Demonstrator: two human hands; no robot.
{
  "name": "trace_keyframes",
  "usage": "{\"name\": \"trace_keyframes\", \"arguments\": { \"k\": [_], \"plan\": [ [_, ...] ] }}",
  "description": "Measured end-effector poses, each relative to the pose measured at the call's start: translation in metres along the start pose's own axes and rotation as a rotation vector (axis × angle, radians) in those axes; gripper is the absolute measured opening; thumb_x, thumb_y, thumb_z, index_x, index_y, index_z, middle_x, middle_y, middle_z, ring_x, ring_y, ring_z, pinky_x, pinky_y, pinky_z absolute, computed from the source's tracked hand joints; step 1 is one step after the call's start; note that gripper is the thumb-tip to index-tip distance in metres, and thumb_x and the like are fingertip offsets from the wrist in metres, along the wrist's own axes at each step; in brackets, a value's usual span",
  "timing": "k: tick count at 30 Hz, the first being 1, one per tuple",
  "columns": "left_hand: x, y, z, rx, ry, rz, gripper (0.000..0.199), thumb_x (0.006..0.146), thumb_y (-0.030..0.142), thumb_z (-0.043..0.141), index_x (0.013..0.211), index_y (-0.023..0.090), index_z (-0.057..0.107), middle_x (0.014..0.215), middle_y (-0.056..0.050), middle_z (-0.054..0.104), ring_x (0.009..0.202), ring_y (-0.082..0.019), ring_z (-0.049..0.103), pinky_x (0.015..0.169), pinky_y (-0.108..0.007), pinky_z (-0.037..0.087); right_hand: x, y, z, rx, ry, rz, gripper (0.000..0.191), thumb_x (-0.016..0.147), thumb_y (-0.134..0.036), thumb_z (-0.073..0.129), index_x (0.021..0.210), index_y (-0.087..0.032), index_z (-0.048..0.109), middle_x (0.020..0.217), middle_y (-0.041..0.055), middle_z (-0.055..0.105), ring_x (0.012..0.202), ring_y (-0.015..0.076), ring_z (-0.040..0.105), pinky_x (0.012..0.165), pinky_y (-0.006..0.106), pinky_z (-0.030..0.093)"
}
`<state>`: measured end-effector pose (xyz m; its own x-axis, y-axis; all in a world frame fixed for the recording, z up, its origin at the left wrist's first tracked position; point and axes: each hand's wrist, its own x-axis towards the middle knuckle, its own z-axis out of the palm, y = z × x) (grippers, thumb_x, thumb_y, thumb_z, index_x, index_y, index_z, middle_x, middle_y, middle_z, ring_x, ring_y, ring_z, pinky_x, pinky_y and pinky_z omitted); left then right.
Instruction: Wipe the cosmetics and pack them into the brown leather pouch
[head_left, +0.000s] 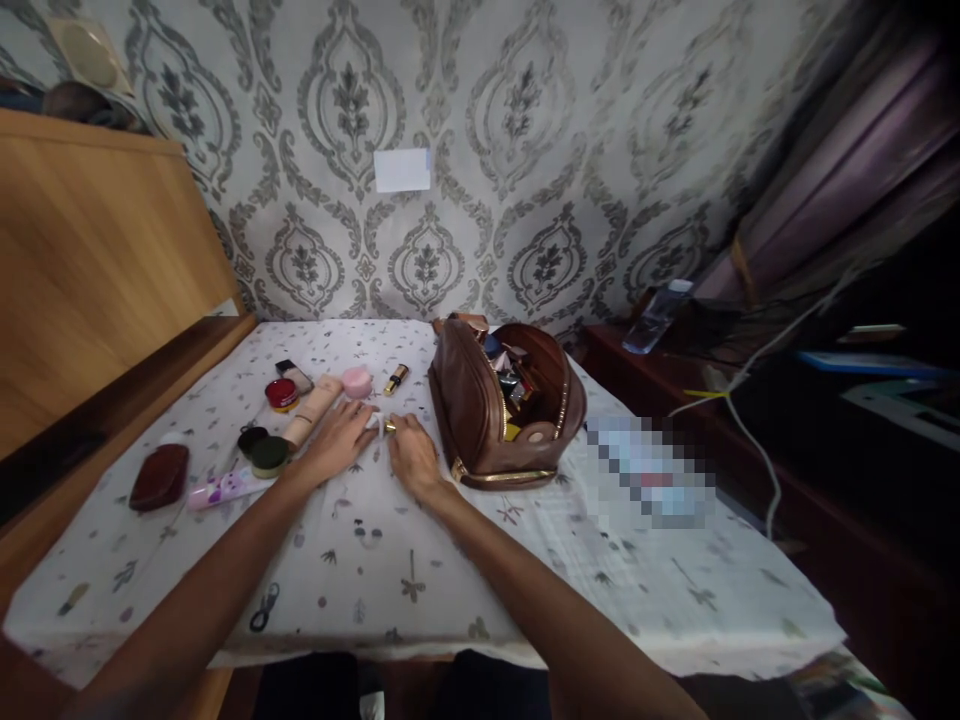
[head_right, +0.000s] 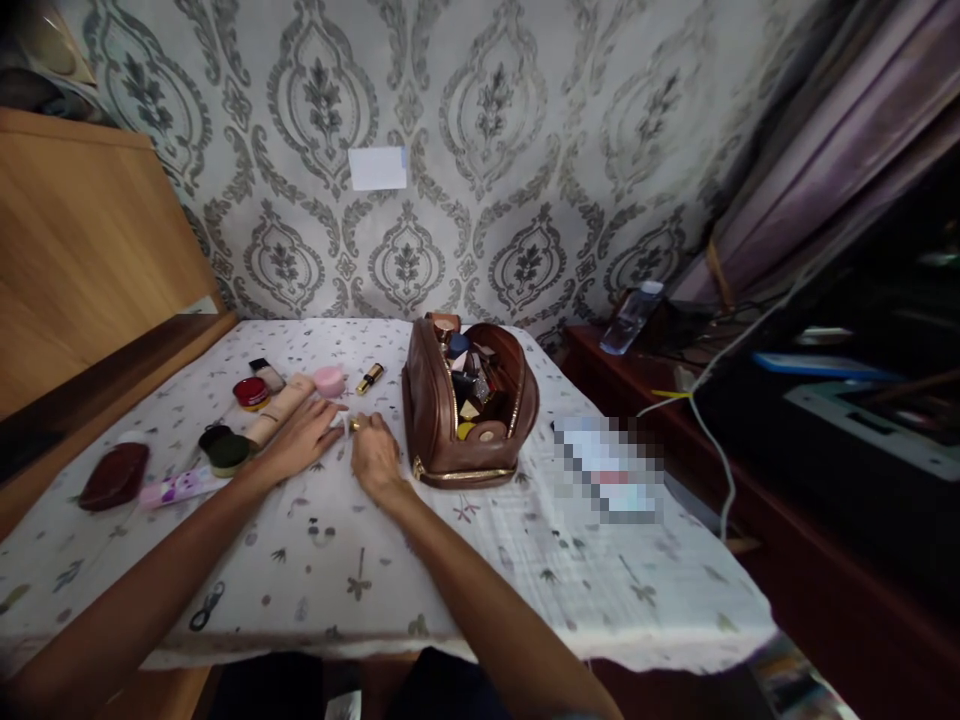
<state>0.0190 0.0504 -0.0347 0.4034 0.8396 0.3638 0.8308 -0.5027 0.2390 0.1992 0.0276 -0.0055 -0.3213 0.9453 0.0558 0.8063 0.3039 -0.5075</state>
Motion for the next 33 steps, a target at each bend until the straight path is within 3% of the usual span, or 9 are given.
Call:
{"name": "trace_keyframes", "arguments": {
  "k": [4,9,15,20,26,30,33],
  "plan": [
    [-0.001,0.006,-0.002,-0.035,-0.026,0.034,0.026,0.1,0.031,0.048,0.12,0.018,0.058,0.114,-0.012,0.06,0.111,-0.029,0.053,0.099,-0.044,0.045,0.007,0.017,0.011,0.115,0.112,-0.021,0.028,0.093,-0.014,0.05,0.115,-0.016,0.067,0.114,0.0124,0.065,0.101,0.0222,0.064,0.09,0.03,0.046],
    [0.0,0.017,-0.003,-0.182,0.023,0.035,0.019,0.1,0.031,0.043,0.11,0.02,0.056,0.105,-0.009,0.06,0.101,-0.025,0.055,0.091,-0.038,0.047,0.013,0.04,0.019,0.379,0.246,-0.137,0.017,0.087,-0.021,0.056,0.092,-0.017,0.072,0.091,0.0074,0.068,0.085,0.0198,0.062,0.08,0.029,0.046],
    [0.004,0.025,-0.006,-0.37,0.145,-0.125,0.024,0.099,0.039,0.042,0.084,0.022,0.047,0.074,0.001,0.054,0.071,-0.017,0.053,0.069,-0.03,0.042,0.007,0.037,0.021,0.725,0.117,-0.121,0.022,0.087,-0.038,0.058,0.081,-0.019,0.066,0.058,-0.003,0.056,0.055,0.014,0.052,0.056,0.024,0.04],
    [0.005,0.027,-0.011,-0.562,0.157,-0.313,0.024,0.097,0.041,0.042,0.083,0.022,0.045,0.064,0.004,0.048,0.056,-0.014,0.051,0.055,-0.026,0.039,0.0,0.03,0.02,0.801,0.064,-0.162,0.023,0.086,-0.04,0.06,0.082,-0.019,0.067,0.06,-0.0025,0.058,0.055,0.0134,0.052,0.054,0.023,0.039],
    [0.01,0.029,-0.008,-1.019,0.108,-0.673,0.029,0.093,0.039,0.051,0.119,0.025,0.047,0.064,0.008,0.05,0.04,-0.01,0.049,0.036,-0.017,0.029,0.003,0.03,0.019,0.865,0.1,-0.198,0.025,0.081,-0.042,0.064,0.083,-0.018,0.068,0.06,-0.0024,0.058,0.056,0.0135,0.052,0.055,0.024,0.04],
    [0.014,0.033,-0.01,-1.268,0.135,-0.698,0.037,0.09,0.034,0.055,0.125,0.025,0.048,0.057,0.008,0.05,0.036,-0.01,0.049,0.032,-0.013,0.019,0.003,0.03,0.02,0.886,0.137,-0.193,0.027,0.081,-0.043,0.065,0.088,-0.018,0.07,0.066,-0.0006,0.063,0.059,0.0148,0.055,0.058,0.025,0.044],
    [0.015,0.032,-0.009,-1.387,0.177,-0.664,0.038,0.086,0.035,0.062,0.12,0.02,0.054,0.055,0.008,0.05,0.037,-0.01,0.05,0.031,-0.013,0.024,0.004,0.031,0.022,0.883,0.173,-0.175,0.03,0.08,-0.044,0.067,0.093,-0.017,0.072,0.073,0.0022,0.068,0.063,0.0164,0.059,0.062,0.027,0.047]
  ]
}}
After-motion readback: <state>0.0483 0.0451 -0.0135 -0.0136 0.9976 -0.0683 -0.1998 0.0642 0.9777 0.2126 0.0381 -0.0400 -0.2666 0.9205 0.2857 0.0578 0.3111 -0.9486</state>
